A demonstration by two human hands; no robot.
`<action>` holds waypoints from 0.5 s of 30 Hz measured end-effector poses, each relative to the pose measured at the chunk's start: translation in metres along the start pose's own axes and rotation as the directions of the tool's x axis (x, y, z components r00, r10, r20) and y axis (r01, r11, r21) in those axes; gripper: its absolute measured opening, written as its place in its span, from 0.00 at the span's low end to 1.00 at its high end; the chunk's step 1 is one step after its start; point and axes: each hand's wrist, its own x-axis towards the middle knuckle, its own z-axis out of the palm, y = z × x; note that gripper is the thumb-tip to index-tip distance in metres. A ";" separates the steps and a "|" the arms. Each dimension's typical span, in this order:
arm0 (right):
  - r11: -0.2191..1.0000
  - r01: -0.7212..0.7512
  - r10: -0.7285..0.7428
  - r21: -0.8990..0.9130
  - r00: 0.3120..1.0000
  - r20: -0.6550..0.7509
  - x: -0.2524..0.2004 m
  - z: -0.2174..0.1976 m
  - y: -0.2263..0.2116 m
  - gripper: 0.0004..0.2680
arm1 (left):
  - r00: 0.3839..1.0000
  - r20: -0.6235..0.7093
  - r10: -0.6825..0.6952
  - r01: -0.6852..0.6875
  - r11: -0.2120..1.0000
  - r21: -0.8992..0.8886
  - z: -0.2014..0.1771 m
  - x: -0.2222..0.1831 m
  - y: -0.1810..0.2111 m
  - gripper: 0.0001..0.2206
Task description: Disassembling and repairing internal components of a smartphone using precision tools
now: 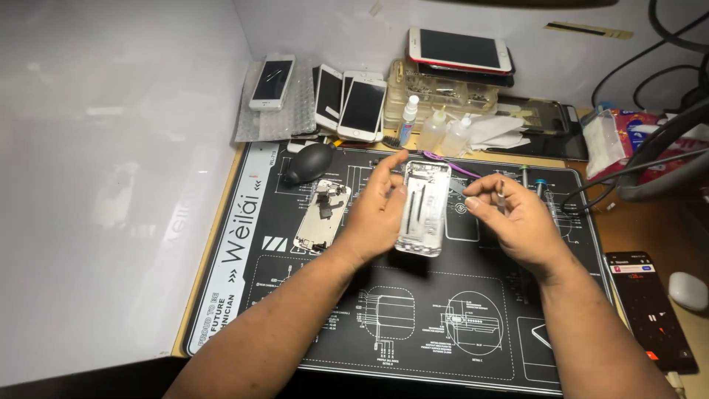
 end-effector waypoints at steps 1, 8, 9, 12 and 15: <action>1.000 -0.001 0.001 0.001 1.000 0.006 -0.002 0.007 -0.003 0.09 | 1.000 -0.006 -0.003 0.003 1.000 0.001 0.001 -0.001 -0.001 0.24; 0.995 0.010 -0.008 0.095 1.000 -0.015 -0.007 0.029 -0.002 0.09 | 0.996 0.032 0.078 -0.072 0.985 -0.154 0.004 0.000 0.004 0.25; 0.989 -0.008 0.011 0.150 1.000 -0.017 -0.006 0.028 0.003 0.11 | 0.993 0.040 0.111 -0.104 0.982 -0.155 0.003 0.000 0.003 0.25; 0.984 -0.011 0.019 0.180 0.999 -0.042 -0.005 0.021 0.014 0.12 | 0.988 0.052 0.148 -0.147 0.989 -0.027 0.002 -0.006 0.018 0.25; 0.985 0.079 -0.069 0.151 0.995 -0.070 -0.006 0.020 0.008 0.08 | 0.947 0.130 0.293 -0.314 0.928 0.202 0.004 -0.007 0.037 0.27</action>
